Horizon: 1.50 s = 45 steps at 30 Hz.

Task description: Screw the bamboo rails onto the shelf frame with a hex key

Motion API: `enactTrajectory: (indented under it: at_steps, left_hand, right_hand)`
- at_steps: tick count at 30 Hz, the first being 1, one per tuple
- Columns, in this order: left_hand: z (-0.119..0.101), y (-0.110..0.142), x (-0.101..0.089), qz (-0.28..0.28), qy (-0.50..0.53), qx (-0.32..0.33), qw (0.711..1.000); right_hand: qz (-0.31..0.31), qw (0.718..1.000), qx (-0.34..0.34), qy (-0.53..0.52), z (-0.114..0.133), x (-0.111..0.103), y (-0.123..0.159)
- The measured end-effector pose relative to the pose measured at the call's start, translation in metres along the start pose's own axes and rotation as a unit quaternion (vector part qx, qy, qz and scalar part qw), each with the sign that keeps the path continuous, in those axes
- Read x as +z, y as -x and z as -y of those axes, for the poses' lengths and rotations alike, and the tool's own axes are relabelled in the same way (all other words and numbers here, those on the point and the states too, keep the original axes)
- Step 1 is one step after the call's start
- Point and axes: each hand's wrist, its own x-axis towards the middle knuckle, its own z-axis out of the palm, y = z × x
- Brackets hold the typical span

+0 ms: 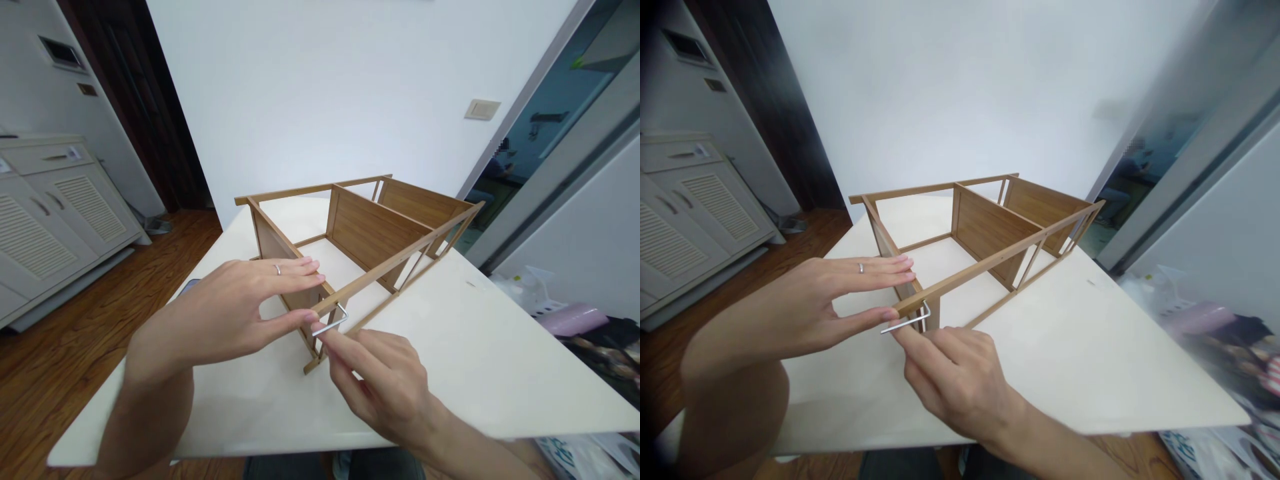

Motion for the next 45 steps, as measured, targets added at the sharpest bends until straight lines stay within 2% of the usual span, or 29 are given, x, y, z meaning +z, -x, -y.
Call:
enactTrajectory:
  at_steps: [5, 7, 11, 14, 18, 22, 27, 31, 34, 36, 39, 45]
  left_hand:
    - [-0.001, -0.001, 0.001, -0.003, 0.001, 0.003, 1.000]
    - [-0.003, -0.001, 0.001, -0.007, 0.001, 0.002, 1.000]
    - [-0.005, -0.001, 0.001, -0.011, -0.001, -0.003, 1.000]
    - [-0.005, -0.001, 0.001, -0.016, -0.005, 0.001, 1.000]
    - [-0.005, -0.002, 0.001, -0.017, -0.010, -0.002, 1.000]
    - [-0.003, -0.001, 0.001, 0.006, -0.009, -0.011, 1.000]
    - [-0.001, 0.000, 0.001, 0.007, -0.007, 0.003, 1.000]
    - [-0.001, 0.001, 0.000, 0.005, -0.004, 0.006, 1.000]
    - [-0.001, 0.001, 0.000, 0.011, 0.001, 0.002, 1.000]
    - [-0.001, 0.000, 0.000, 0.010, 0.002, 0.004, 1.000]
    - [0.001, -0.001, 0.000, 0.003, 0.003, 0.009, 1.000]
    - [0.002, 0.000, 0.001, 0.009, 0.005, 0.001, 1.000]
  right_hand:
    - [-0.057, 0.993, -0.067, 0.078, -0.008, -0.009, -0.013]
    - [-0.038, 0.991, -0.108, 0.075, -0.008, -0.014, -0.021]
    - [0.028, 0.987, -0.135, 0.083, -0.005, -0.029, -0.038]
    - [0.019, 0.979, -0.162, 0.125, -0.012, -0.038, -0.044]
    - [-0.023, 0.980, -0.118, 0.157, -0.032, -0.041, -0.036]
    - [-0.006, 0.990, -0.052, 0.131, -0.045, -0.034, -0.011]
    - [0.018, 0.998, 0.018, 0.061, -0.032, -0.009, 0.016]
    - [0.053, 0.998, 0.004, 0.013, -0.017, 0.009, 0.020]
    - [0.053, 0.998, -0.005, 0.015, -0.014, 0.013, 0.016]
    - [0.046, 0.998, -0.029, 0.039, -0.015, 0.011, 0.011]
    - [0.025, 0.990, -0.111, 0.082, -0.019, 0.003, -0.001]
    - [-0.025, 0.949, -0.284, 0.136, -0.032, -0.013, -0.033]
